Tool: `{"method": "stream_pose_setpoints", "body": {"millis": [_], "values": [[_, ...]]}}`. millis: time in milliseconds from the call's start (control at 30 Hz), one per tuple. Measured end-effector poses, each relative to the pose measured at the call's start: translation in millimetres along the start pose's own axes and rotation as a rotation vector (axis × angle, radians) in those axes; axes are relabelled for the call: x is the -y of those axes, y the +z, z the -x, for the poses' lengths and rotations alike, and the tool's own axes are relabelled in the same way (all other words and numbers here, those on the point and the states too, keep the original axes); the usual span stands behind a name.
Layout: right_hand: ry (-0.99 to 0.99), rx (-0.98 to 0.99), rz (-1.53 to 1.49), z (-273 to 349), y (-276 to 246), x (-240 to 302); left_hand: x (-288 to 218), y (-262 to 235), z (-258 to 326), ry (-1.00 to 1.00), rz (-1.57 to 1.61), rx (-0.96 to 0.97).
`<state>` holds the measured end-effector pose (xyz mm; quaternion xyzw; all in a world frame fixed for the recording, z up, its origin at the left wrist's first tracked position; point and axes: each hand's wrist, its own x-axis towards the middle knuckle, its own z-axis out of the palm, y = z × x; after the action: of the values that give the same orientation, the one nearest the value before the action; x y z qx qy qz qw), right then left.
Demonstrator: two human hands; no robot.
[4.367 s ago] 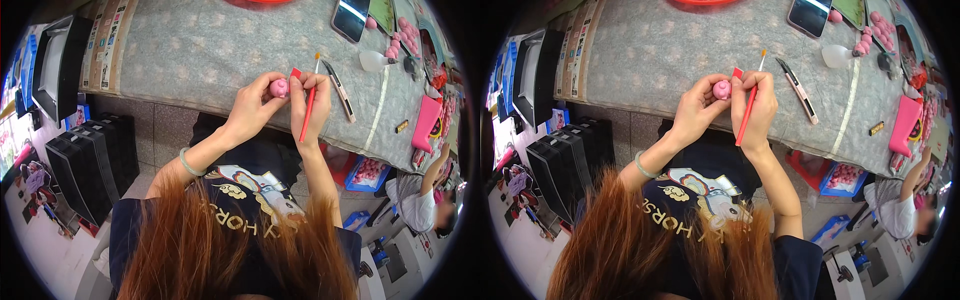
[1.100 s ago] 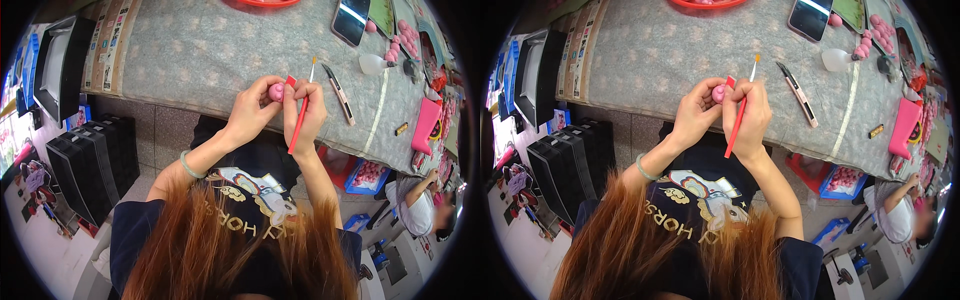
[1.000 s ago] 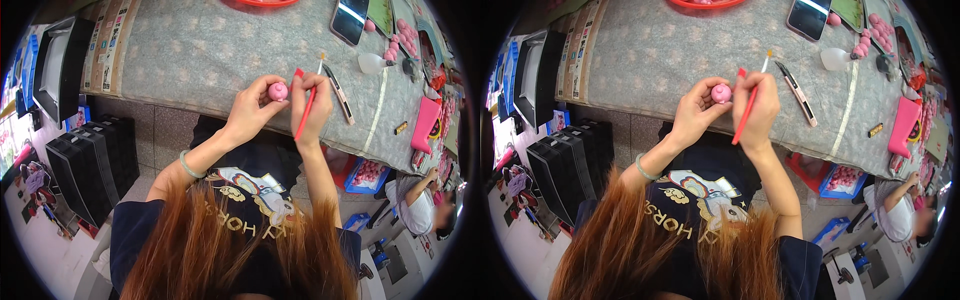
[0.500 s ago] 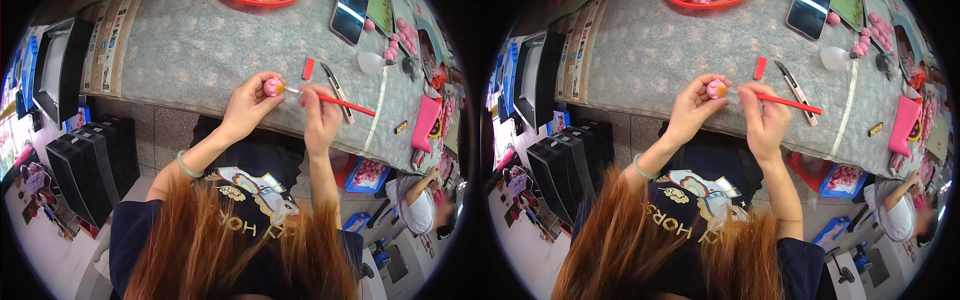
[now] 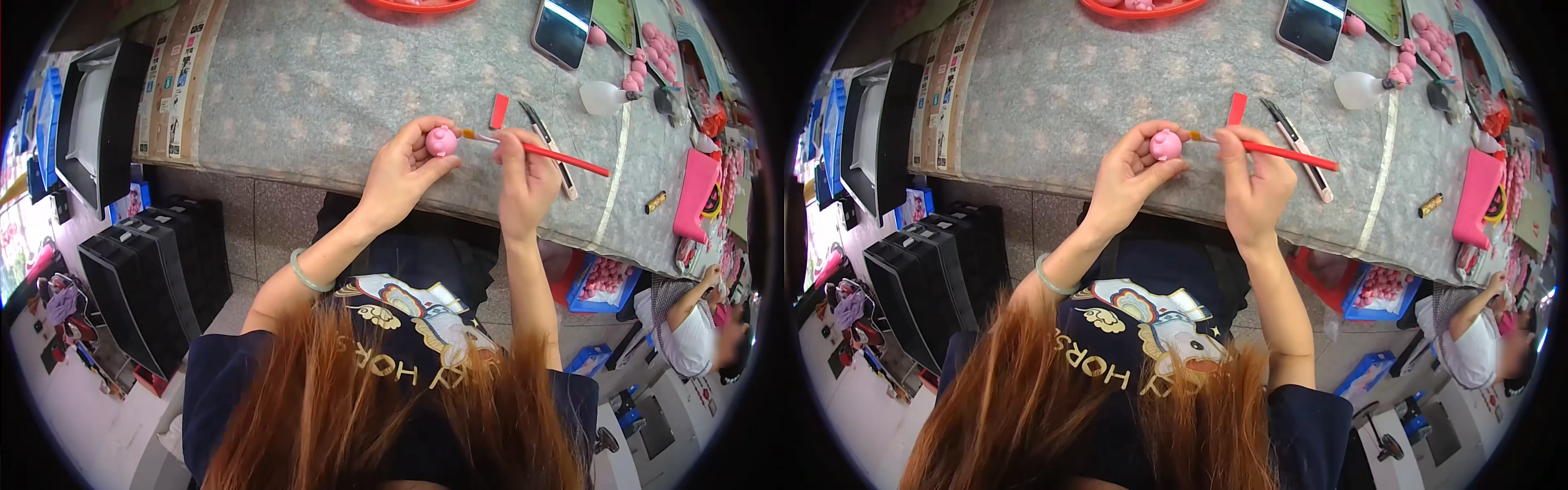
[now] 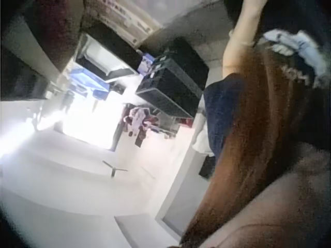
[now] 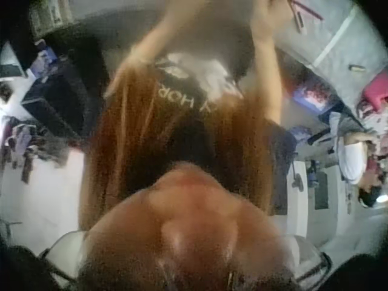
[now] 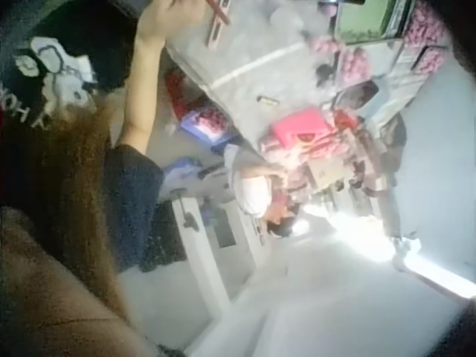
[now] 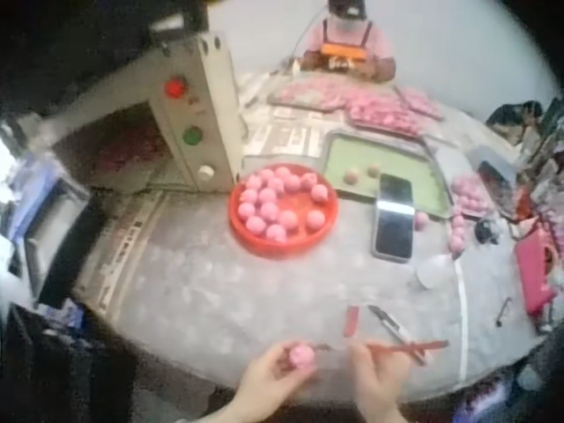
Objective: Applying glaze or paint to small pink clay figurines using a brush at a workstation.
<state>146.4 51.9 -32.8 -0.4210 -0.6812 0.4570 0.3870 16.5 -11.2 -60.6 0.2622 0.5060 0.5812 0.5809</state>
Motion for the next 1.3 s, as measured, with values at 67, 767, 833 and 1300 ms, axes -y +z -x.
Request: {"method": "stream_pose_setpoints", "body": {"millis": [67,767,833,1300], "values": [[0.066,-0.05,-0.014,1.1,0.8,0.7,-2.0,0.8,0.7,-0.005,-0.004,0.012],[-0.144,0.083,-0.051,-2.2,-3.5,8.7,-4.9,11.2,0.8,0.029,0.011,-0.009],[-0.123,0.116,-0.026,-2.4,-5.0,11.2,-4.9,13.0,1.2,0.035,0.038,-0.014],[-0.122,0.129,-0.067,1.9,-16.7,15.6,3.2,24.1,10.1,0.198,-0.193,-0.117]]}}
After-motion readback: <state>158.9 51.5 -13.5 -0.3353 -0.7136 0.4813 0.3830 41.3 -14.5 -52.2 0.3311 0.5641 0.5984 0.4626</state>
